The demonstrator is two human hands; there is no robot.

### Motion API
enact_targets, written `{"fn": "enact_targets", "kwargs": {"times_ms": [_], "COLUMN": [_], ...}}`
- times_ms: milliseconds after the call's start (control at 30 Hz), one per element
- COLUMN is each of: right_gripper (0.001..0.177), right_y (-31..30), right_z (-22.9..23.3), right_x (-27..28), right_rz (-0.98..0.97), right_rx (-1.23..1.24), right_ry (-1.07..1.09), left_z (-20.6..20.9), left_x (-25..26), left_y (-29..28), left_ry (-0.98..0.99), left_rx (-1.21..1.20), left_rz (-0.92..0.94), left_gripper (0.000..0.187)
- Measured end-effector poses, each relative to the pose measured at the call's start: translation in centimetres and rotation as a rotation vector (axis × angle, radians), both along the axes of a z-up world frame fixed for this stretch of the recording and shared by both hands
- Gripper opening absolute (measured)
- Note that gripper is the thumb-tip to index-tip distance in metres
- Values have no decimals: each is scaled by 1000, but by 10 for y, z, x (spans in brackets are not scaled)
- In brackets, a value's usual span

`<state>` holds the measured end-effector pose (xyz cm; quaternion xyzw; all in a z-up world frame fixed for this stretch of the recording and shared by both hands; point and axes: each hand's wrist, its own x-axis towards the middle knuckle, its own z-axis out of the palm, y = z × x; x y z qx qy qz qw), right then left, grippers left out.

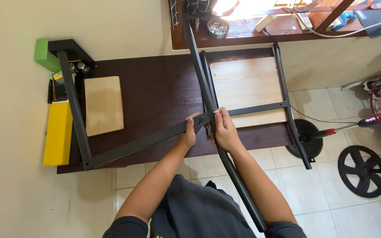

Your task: The person assembles a metal frame by hand, aligning two black tubular legs and tightening a bolt at their junction. The hands repeatedly adjust the frame and turn the bolt to secure the connection.

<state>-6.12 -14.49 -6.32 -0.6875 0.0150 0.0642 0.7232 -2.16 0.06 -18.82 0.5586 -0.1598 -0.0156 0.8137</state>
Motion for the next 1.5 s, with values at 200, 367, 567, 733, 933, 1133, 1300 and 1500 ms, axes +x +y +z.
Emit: {"fn": "enact_targets", "kwargs": {"times_ms": [200,367,567,733,933,1133,1300,1500], "right_gripper": [21,21,24,22,21,10,15,18], "right_y": [-3,-8,-14,-14,-16,-26,-16,-13], "right_z": [-2,-3,-5,-5,10,50,70,73], "right_x": [0,-4,-13,-19,-17,-2,-15,-15], "right_rz": [-10,-6,-30,-31,-97,-283,-85,-9], "right_rx": [46,70,96,48,-292,-701,-549,-622], "right_ry": [-14,-10,12,-21,-27,-458,-561,-588], "left_z": [45,57,63,70,68,47,19,10], "left_x": [-10,-14,-24,-30,-28,-15,-12,-13], "left_y": [-3,-9,-15,-11,-2,-8,-9,-5], "left_ry": [-18,-19,12,50,19,34,102,119], "left_rx": [29,55,2,127,194,230,230,214], "left_rz": [-20,-37,-28,38,-125,-160,-43,-10], "left_gripper": [40,40,46,34,35,36,35,41]}}
